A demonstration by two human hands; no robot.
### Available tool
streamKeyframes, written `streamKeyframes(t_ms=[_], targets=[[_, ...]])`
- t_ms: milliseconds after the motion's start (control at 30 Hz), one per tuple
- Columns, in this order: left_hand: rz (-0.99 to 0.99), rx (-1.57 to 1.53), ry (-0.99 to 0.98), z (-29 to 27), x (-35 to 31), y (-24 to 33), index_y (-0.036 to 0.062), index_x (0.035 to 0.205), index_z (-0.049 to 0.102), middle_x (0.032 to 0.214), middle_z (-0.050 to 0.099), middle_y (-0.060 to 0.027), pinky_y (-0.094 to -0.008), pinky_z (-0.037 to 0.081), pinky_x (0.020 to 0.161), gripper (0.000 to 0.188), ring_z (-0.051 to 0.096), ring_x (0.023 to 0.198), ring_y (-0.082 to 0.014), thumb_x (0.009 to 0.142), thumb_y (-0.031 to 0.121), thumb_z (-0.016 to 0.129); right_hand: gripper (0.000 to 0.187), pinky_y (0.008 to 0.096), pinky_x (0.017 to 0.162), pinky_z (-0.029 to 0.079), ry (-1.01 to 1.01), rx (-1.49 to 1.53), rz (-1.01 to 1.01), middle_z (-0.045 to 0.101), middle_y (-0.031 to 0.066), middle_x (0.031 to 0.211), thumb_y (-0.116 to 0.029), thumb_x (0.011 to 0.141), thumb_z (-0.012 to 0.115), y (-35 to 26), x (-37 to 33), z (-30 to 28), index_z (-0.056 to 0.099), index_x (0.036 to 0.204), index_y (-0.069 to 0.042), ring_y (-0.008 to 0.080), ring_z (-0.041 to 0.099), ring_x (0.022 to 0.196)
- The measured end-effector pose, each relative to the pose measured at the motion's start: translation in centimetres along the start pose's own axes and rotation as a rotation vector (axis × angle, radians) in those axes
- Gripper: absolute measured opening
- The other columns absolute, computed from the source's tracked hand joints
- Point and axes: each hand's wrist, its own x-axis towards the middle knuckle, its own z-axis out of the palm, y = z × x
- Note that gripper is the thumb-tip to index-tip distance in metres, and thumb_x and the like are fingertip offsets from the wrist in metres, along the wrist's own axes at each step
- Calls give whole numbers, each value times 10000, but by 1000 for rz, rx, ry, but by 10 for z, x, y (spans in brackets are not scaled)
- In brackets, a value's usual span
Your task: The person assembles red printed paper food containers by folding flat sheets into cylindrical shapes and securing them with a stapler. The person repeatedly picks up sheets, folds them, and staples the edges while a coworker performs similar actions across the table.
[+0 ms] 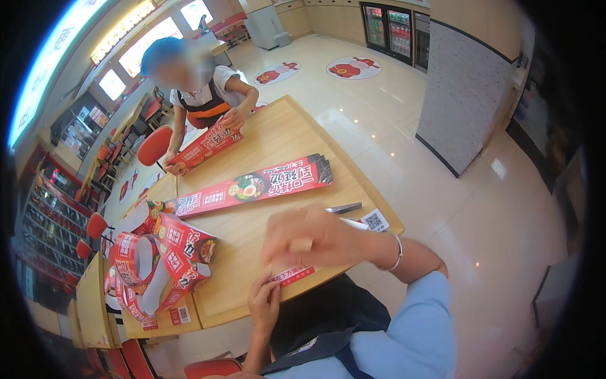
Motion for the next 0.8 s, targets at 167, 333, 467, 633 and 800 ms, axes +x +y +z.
streamKeyframes(t_ms=[167,333,467,633,800], targets=[[18,25,20,-9,9,20,23,878,687,1095,645,-140,-357,516,808,96,629,948,-295,783,22,698,413,379,733,453,-193,612,-227,566,134,971,-338,961,547,-28,12,39,648,1169,5,254,568,848],[-33,-44,16,-3,5,13,27,877,680,1084,649,-130,-363,519,798,114,630,937,-294,767,21,706,464,378,788,440,-255,716,-343,541,135,973,-365,995,463,-31,25,46,630,1180,27,273,550,856],[-50,-108,5,1,0,7,31,877,670,1063,651,-129,-367,521,785,115,634,911,-297,769,35,712,484,408,807,445,-312,765,-371,538,157,1019,-371,1012,406,-28,22,56,608,1200,27,295,557,905],[42,23,46,-9,2,5,32,876,670,1046,650,-128,-372,520,792,111,636,918,-304,776,53,713,145,343,646,505,-123,607,-210,633,109,844,-92,870,679,-20,30,52,668,954,26,263,634,754],[118,44,71,-6,1,-9,42,887,674,1046,651,-131,-367,520,795,101,638,931,-299,793,69,701,206,198,434,361,544,189,410,462,-31,588,-127,939,555,34,3,29,524,741,-78,34,455,498]])
